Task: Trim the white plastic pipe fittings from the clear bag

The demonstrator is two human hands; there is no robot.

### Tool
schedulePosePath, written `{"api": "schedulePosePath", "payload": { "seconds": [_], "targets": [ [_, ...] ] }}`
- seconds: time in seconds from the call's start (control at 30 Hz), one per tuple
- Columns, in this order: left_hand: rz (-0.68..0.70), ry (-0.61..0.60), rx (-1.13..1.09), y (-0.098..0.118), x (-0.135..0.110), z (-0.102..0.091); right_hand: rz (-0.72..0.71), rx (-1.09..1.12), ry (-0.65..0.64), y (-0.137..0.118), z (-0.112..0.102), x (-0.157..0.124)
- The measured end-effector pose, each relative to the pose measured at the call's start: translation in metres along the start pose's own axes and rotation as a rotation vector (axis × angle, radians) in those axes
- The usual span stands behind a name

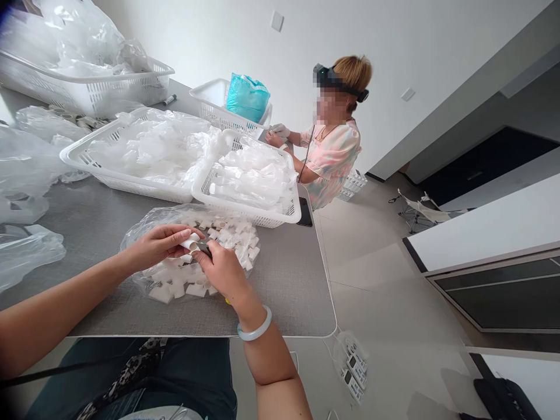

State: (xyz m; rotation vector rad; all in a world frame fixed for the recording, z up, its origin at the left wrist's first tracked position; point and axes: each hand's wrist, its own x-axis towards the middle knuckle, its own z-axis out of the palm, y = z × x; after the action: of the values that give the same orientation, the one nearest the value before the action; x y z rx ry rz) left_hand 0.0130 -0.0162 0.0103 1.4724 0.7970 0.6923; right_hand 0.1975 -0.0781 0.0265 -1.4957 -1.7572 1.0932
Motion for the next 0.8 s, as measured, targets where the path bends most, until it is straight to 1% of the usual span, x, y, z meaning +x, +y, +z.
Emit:
{"api": "schedulePosePath", "payload": {
  "seconds": [0.17,0.27,0.33,0.53,0.67,0.8],
  "targets": [
    [0.032,0.038,0.055,0.0,-0.001,0.0,0.058,-0.036,-0.059,-0.001,0.0,0.001],
    [0.062,0.054,0.085,0.0,-0.001,0.001,0.071,0.026,-0.086,0.001,0.0,0.003],
    [0.087,0.064,0.102,0.0,0.0,0.002,0.082,0.107,-0.113,0.003,0.002,0.004],
    [0.15,0.123,0.127,-0.002,0.001,0.002,0.181,0.388,-0.206,0.006,0.005,0.007],
    [0.236,0.165,0.164,-0.004,0.0,0.002,0.195,0.62,-0.304,0.005,0.007,0.008],
    [0.306,0.233,0.219,-0.006,-0.001,0.003,0.238,0.852,-0.415,0.002,0.011,0.01]
  ]
}}
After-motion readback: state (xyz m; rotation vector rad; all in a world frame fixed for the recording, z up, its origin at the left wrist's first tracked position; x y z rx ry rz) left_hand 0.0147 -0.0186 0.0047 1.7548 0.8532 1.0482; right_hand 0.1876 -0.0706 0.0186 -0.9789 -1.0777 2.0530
